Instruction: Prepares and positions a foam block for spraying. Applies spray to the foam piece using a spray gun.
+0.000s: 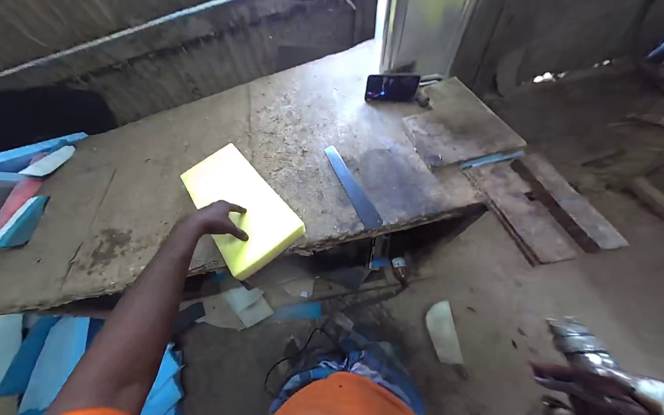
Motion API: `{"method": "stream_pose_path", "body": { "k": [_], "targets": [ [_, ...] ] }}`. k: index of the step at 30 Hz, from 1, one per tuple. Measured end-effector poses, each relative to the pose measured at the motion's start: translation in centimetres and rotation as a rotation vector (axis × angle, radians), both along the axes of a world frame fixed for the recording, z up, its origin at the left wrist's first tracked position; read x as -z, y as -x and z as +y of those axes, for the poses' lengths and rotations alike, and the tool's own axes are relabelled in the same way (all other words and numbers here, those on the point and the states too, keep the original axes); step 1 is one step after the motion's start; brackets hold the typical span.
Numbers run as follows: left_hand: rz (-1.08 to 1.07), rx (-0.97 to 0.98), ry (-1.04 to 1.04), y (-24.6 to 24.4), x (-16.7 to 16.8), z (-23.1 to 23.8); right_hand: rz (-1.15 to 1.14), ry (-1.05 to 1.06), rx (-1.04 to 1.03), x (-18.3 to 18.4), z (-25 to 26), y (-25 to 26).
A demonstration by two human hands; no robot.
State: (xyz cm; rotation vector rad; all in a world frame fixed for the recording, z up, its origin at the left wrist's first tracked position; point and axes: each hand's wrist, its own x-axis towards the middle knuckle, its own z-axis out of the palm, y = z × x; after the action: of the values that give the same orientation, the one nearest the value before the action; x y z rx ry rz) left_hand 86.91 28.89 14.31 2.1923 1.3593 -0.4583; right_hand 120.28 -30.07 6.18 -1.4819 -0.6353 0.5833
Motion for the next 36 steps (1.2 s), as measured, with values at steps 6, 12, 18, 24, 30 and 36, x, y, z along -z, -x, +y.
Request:
{"method": "stream_pose_path", "body": {
  "k": [6, 12, 18, 24, 30, 36],
  "targets": [
    [0.102, 0.047, 0.016, -1.4, -0.1, 2.2, 0.39, 0.186, -0.267, -5.4, 5.7, 10.1],
    [0.065, 0.079, -0.04, -0.9, 0.0, 1.6, 0.298, 0.118, -0.367, 1.0, 3.4, 12.0],
    [0.01, 0.053, -0.058, -0.1, 0.1, 1.4, 0.296, 0.183, -0.266, -5.9, 7.6, 12.7],
    [0.043, 0.03, -0.042, -0.4, -0.2, 1.5, 0.28, 0.235, -0.244, -7.7, 8.7, 13.1],
    [0.072, -0.008, -0.026, -0.8, -0.4, 1.3, 0.357, 0.354, -0.24, -6.2, 6.9, 13.0],
    [0.066, -0.023, -0.018, -0.6, 0.0, 1.7, 0.263, 0.287, -0.358, -8.7, 8.4, 13.9]
  ]
}}
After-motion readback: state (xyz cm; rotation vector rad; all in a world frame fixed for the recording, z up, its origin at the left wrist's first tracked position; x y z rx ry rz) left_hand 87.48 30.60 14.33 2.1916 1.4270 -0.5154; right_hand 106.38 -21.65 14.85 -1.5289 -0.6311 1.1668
